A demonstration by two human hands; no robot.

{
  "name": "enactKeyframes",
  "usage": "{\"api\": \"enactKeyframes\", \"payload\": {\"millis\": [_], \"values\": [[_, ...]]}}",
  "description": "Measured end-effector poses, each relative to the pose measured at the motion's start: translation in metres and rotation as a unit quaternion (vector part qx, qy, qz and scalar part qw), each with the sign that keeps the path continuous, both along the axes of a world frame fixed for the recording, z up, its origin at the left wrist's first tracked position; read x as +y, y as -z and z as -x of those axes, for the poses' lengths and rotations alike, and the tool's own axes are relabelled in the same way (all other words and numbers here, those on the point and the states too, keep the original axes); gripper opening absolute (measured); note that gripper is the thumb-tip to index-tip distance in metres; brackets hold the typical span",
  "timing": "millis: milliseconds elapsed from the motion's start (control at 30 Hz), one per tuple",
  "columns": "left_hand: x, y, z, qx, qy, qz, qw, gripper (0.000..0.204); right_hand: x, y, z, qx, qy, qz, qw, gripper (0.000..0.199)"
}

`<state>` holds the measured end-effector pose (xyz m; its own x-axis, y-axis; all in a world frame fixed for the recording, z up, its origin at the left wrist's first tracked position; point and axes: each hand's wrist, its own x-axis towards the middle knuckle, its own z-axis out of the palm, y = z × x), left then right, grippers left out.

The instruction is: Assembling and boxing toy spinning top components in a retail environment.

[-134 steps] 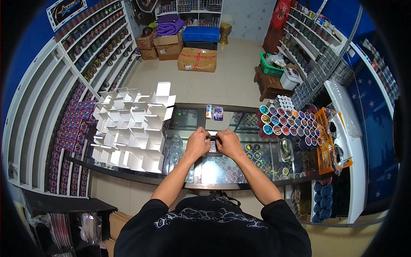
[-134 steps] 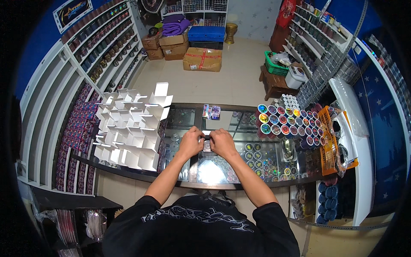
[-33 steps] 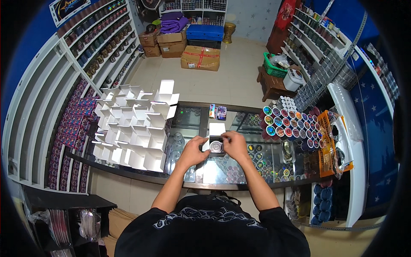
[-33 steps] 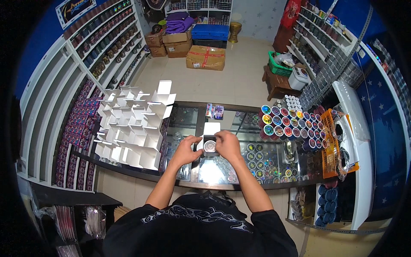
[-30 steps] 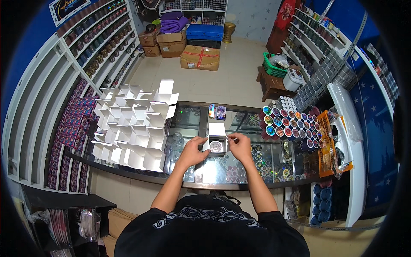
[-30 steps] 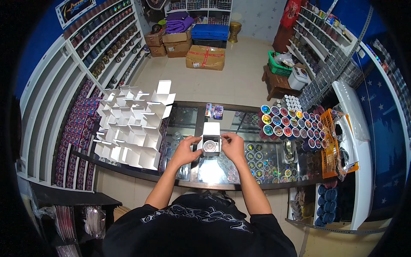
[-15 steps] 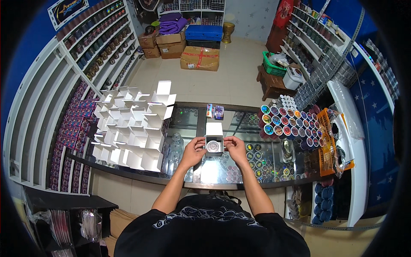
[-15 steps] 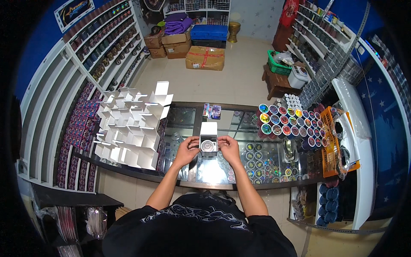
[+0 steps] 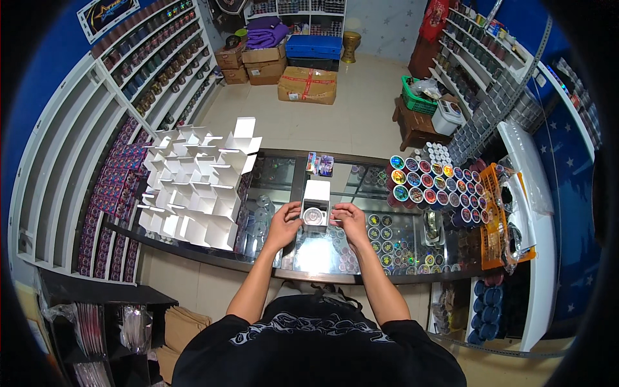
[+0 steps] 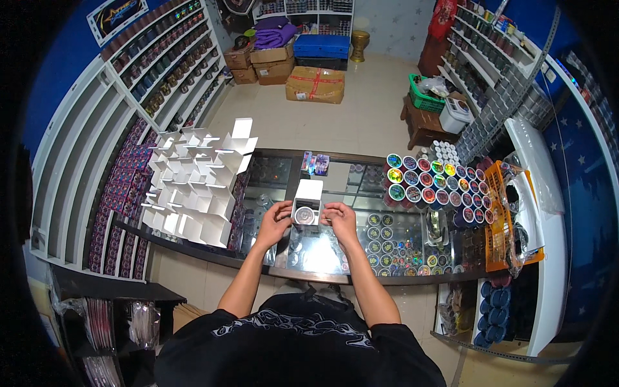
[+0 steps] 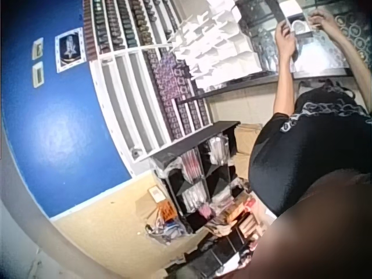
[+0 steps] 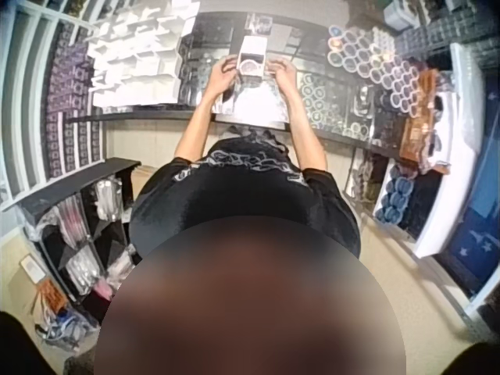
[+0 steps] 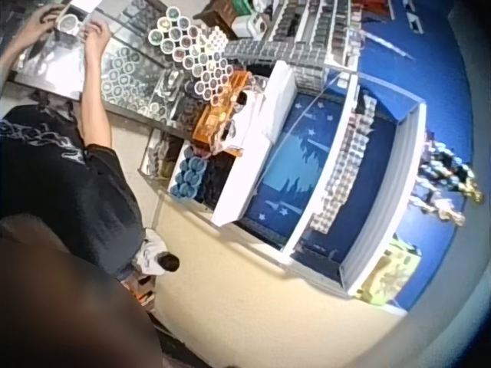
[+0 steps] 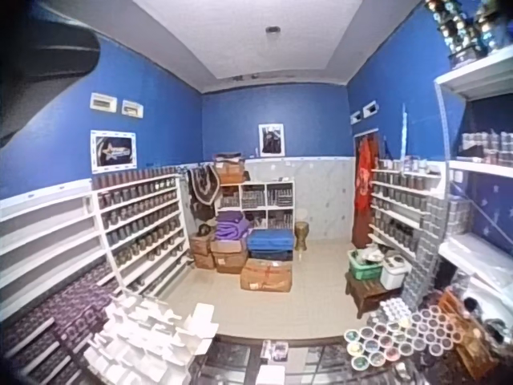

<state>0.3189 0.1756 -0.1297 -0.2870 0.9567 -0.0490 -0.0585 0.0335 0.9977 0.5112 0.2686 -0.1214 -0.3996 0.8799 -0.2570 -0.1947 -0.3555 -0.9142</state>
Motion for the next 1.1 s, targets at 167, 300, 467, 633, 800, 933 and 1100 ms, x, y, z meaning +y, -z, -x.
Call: {"api": "enactKeyframes", "payload": {"millis": [167,300,467,633,800,933,1100], "values": [[0.012,-0.001,0.001,0.074,-0.018,-0.005,0.997,0.049,0.008,0.006,0.002,-0.023,-0.056,-0.072,0.996,0.048],[0.027,0.0,0.013,0.099,-0.003,0.004,0.995,0.05,0.021,-0.005,0.007,-0.055,-0.119,-0.07,0.989,0.052],[0.04,0.007,0.017,0.155,0.045,0.011,0.987,0.032,0.03,0.017,0.004,-0.132,-0.112,-0.11,0.979,0.041],[0.033,0.026,0.028,0.11,0.065,-0.033,0.991,0.034,0.02,0.009,0.013,-0.223,-0.125,-0.179,0.95,0.042],[0.028,0.022,0.022,0.049,0.085,-0.038,0.994,0.026,0.013,0.018,0.008,-0.107,-0.062,-0.112,0.986,0.02],[0.021,0.016,0.032,0.136,0.155,-0.037,0.978,0.031,0.009,0.027,0.001,-0.135,-0.119,-0.203,0.963,0.031],[0.007,-0.001,0.034,0.19,0.188,-0.064,0.962,0.042,-0.008,0.01,-0.004,-0.176,-0.184,-0.188,0.949,0.039]]}}
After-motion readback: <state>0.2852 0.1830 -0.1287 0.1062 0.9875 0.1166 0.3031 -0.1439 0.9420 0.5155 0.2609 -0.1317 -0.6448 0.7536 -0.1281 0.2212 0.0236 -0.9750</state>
